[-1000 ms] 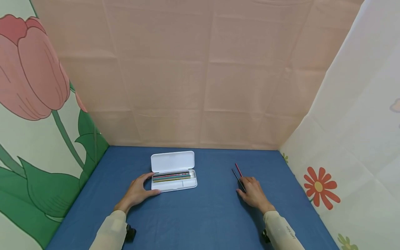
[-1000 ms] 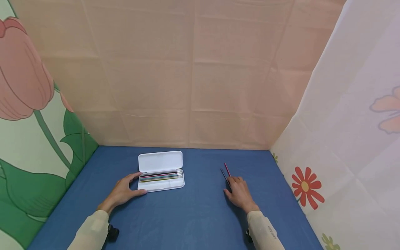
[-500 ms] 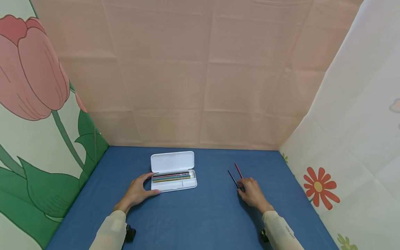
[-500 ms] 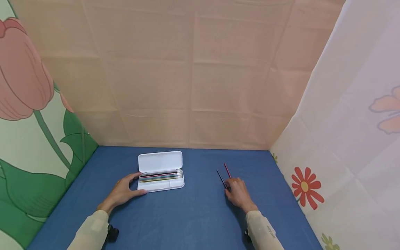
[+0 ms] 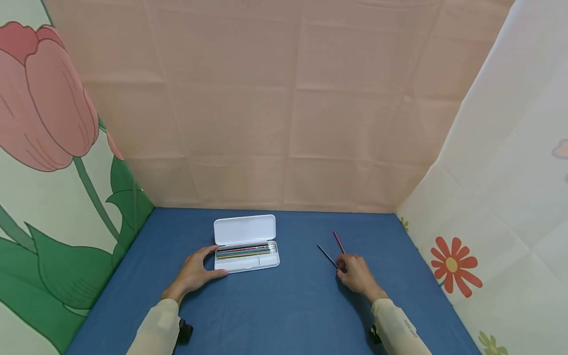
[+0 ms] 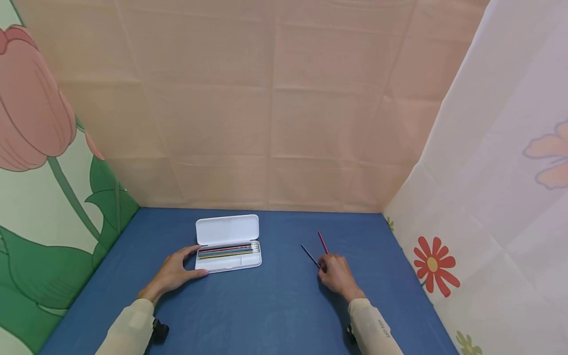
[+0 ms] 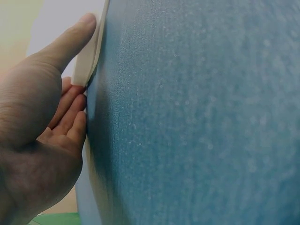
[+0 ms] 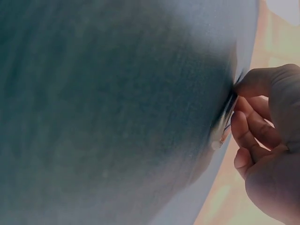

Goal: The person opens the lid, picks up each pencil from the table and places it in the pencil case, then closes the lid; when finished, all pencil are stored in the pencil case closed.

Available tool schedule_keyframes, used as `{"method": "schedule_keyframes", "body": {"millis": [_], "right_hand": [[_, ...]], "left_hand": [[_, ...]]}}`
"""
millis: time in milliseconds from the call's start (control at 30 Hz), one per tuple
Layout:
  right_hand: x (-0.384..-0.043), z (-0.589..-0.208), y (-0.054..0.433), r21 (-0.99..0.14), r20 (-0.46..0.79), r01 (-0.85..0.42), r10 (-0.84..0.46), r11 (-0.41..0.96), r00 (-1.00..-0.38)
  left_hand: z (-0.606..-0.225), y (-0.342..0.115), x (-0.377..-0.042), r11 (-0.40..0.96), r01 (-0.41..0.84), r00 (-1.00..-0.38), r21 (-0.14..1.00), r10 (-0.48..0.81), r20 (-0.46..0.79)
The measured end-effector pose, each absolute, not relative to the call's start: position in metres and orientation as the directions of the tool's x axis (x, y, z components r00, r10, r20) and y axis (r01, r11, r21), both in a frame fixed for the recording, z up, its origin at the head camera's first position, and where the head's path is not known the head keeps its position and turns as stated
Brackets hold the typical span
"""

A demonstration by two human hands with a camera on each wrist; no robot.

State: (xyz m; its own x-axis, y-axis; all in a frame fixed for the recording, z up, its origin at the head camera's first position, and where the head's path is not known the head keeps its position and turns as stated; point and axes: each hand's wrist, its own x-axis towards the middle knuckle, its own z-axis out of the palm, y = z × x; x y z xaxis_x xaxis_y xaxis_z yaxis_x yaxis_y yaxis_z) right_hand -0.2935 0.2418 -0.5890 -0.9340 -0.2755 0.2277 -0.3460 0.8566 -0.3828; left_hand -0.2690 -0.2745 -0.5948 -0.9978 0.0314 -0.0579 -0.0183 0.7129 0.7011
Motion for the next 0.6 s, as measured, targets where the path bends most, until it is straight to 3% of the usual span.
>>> {"method": "schedule_keyframes", "body": {"millis": [300, 600], "right_hand": [[-0.2946, -0.5898, 0.2408, -0.407, 0.204, -0.337, -0.275, 0.849, -0.939], [-0.2927, -0.5904, 0.2398, -0.362, 0.264, -0.429, -0.351, 0.827, -0.898]], "left_hand": [[-0.5936, -0.2743, -0.2683, 0.712, -0.018, -0.998, 0.702, 0.032, -0.058], [-0.5938, -0.2739, -0.2684, 0.713, -0.036, -0.997, 0.700, 0.019, -0.071]]}}
